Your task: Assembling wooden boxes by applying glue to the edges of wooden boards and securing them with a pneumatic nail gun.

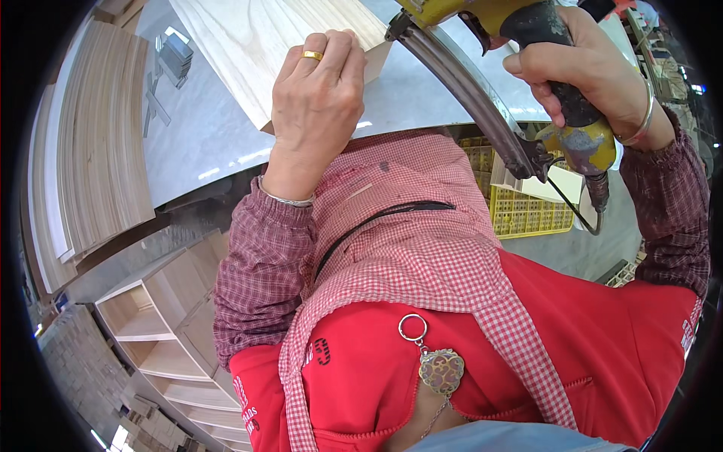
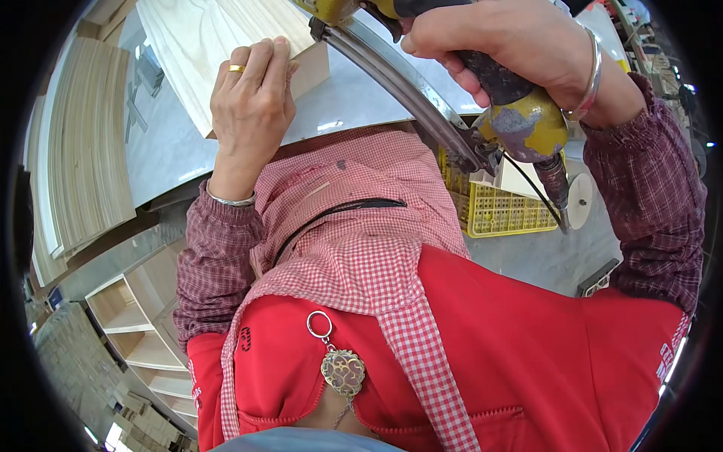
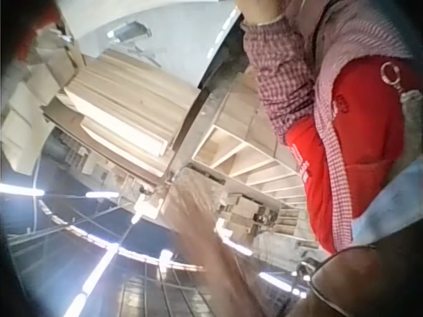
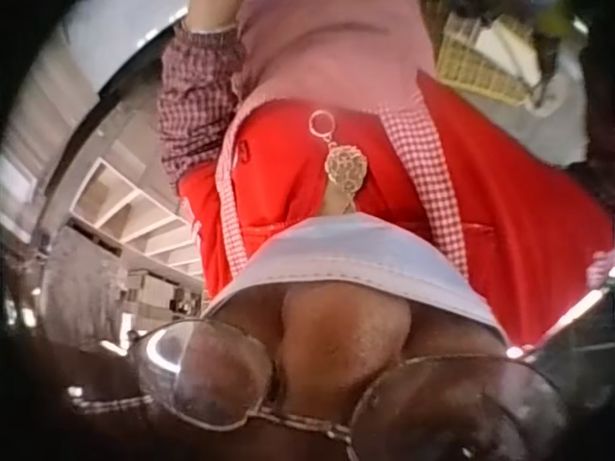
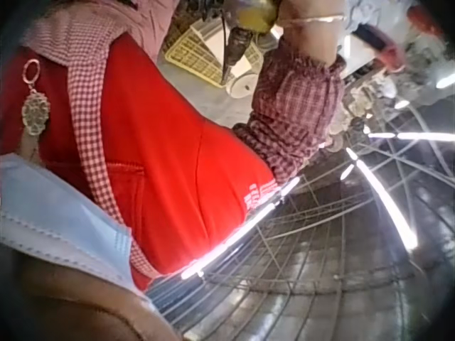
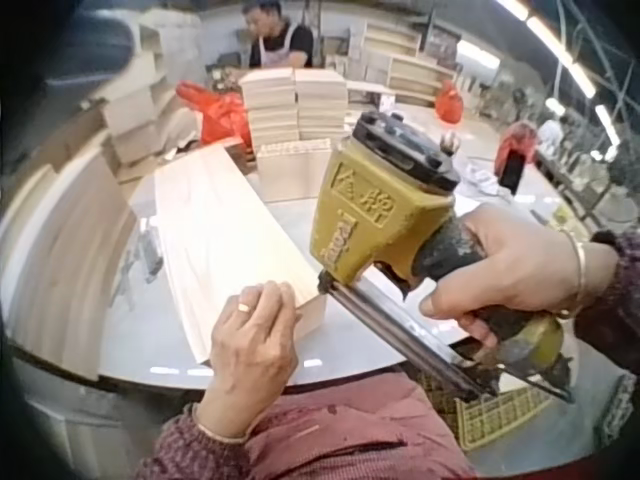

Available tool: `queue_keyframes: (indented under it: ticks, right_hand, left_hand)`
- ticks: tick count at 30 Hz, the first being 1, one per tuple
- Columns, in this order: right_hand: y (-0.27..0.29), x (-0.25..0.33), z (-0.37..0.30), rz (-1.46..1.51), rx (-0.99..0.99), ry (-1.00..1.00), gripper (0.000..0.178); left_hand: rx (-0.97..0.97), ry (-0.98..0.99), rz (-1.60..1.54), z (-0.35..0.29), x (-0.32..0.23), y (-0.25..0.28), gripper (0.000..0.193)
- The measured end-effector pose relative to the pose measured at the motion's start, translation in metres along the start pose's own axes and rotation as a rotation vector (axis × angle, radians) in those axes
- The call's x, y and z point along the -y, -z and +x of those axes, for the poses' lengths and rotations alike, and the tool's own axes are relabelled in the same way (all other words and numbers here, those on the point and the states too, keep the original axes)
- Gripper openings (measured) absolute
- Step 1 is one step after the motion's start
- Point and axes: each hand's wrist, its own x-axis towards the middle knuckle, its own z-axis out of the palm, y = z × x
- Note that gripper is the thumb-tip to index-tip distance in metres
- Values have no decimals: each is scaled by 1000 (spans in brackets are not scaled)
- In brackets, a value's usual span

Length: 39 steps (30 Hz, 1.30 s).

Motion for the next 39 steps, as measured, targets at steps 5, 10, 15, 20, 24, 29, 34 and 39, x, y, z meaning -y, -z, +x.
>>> queue_keyframes:
  ticks: [5,10,15,20,24,29,34,39]
  right_hand:
    - [0,9,0,10,63,-66,12]
    - [-8,15,-4,-31,-24,-102,15]
    - [-10,13,-1,-98,-24,-90,15]
    - [-7,11,-1,-80,-1,-69,13]
    - [-9,9,-4,0,-15,-89,12]
    - [-11,9,-2,56,-4,-68,12]
    - [-15,11,-5,-5,-52,-63,12]
    - [-13,8,-7,-266,-25,54,18]
  left_hand:
    - [-18,-15,6,0,1,-4,15]
    - [-17,-15,3,1,2,-3,16]
    - [-5,12,-6,-1,2,3,18]
    - [-7,145,1,-17,10,22,25]
    - [-102,285,68,-45,24,46,33]
    - [-93,732,-477,-63,16,40,41]
    - [-120,687,-580,-66,19,33,41]
    - [-136,661,-591,-65,20,33,38]
